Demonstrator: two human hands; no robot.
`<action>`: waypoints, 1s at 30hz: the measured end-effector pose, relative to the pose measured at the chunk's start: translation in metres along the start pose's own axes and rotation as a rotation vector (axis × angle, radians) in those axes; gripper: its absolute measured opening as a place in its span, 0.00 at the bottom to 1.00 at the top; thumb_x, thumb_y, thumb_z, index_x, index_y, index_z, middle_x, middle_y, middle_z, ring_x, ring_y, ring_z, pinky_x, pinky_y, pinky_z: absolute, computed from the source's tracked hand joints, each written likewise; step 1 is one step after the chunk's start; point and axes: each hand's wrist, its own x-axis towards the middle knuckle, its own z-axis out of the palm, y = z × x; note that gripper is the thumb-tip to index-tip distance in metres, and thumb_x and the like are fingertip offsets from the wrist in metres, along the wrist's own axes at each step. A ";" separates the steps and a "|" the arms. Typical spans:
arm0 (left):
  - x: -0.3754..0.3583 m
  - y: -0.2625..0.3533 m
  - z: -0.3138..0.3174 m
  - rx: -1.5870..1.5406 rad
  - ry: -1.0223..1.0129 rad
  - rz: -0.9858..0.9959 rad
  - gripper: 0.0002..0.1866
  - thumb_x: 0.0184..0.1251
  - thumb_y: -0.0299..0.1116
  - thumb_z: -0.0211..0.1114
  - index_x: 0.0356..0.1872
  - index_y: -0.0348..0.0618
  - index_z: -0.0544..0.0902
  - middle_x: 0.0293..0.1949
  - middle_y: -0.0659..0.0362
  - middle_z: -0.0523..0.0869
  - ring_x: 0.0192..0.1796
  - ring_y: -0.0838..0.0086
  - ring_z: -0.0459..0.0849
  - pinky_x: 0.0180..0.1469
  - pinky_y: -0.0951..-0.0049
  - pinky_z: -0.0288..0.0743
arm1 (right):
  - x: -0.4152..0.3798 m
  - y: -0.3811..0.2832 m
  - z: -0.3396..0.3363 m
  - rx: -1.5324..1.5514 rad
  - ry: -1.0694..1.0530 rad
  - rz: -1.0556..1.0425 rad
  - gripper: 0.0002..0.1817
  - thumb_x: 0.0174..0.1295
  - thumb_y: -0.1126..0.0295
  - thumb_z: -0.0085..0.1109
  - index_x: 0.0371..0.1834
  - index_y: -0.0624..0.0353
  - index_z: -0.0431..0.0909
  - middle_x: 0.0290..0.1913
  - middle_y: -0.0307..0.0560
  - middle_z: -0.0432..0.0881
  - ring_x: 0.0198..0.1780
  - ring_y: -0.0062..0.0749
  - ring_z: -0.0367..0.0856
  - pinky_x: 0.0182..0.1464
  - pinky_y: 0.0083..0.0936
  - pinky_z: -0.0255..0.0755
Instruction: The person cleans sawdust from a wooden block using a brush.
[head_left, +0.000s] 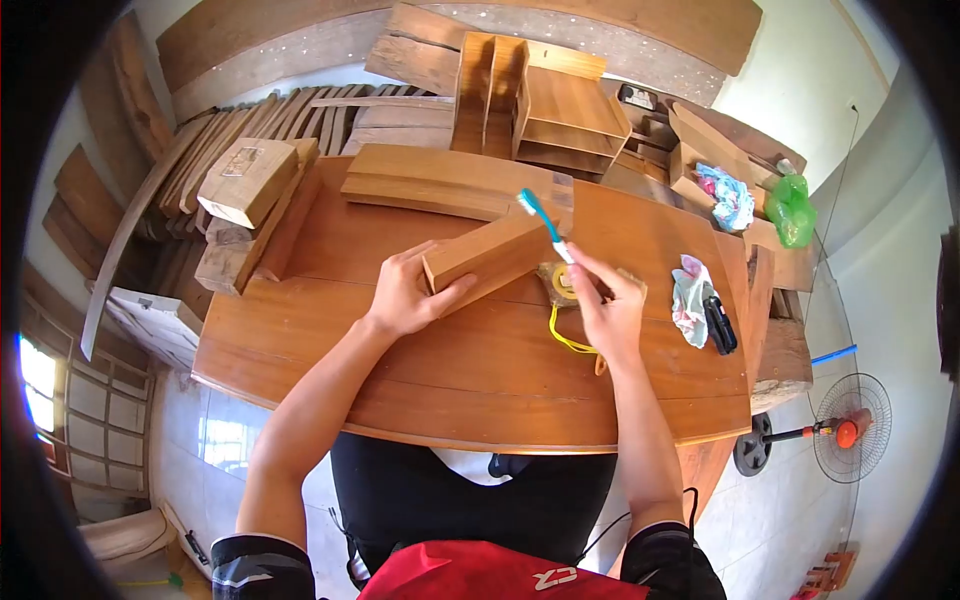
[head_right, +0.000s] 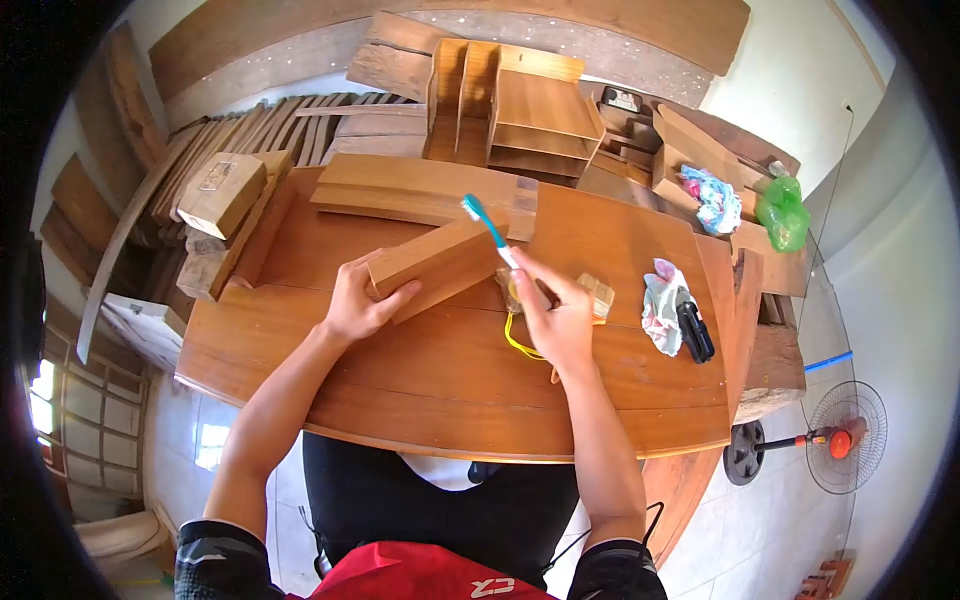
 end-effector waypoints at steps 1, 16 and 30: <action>-0.001 0.003 0.001 -0.003 0.001 -0.018 0.17 0.62 0.34 0.77 0.47 0.33 0.87 0.42 0.47 0.90 0.42 0.56 0.90 0.47 0.64 0.82 | -0.003 -0.005 0.000 0.020 -0.056 -0.041 0.15 0.72 0.72 0.66 0.59 0.63 0.87 0.47 0.41 0.93 0.37 0.12 0.81 0.39 0.16 0.76; -0.003 -0.007 0.007 0.047 0.045 0.058 0.13 0.59 0.35 0.79 0.39 0.38 0.89 0.31 0.51 0.87 0.29 0.58 0.86 0.34 0.66 0.78 | -0.007 -0.009 0.010 0.012 -0.403 -0.088 0.14 0.69 0.68 0.70 0.55 0.61 0.89 0.44 0.46 0.93 0.43 0.20 0.89 0.44 0.19 0.79; -0.001 0.001 0.005 0.011 0.057 0.038 0.17 0.61 0.40 0.78 0.43 0.36 0.89 0.36 0.49 0.90 0.36 0.54 0.89 0.40 0.63 0.83 | -0.010 -0.009 0.011 -0.011 -0.350 0.189 0.18 0.76 0.68 0.62 0.67 0.53 0.83 0.55 0.42 0.91 0.46 0.17 0.85 0.49 0.16 0.76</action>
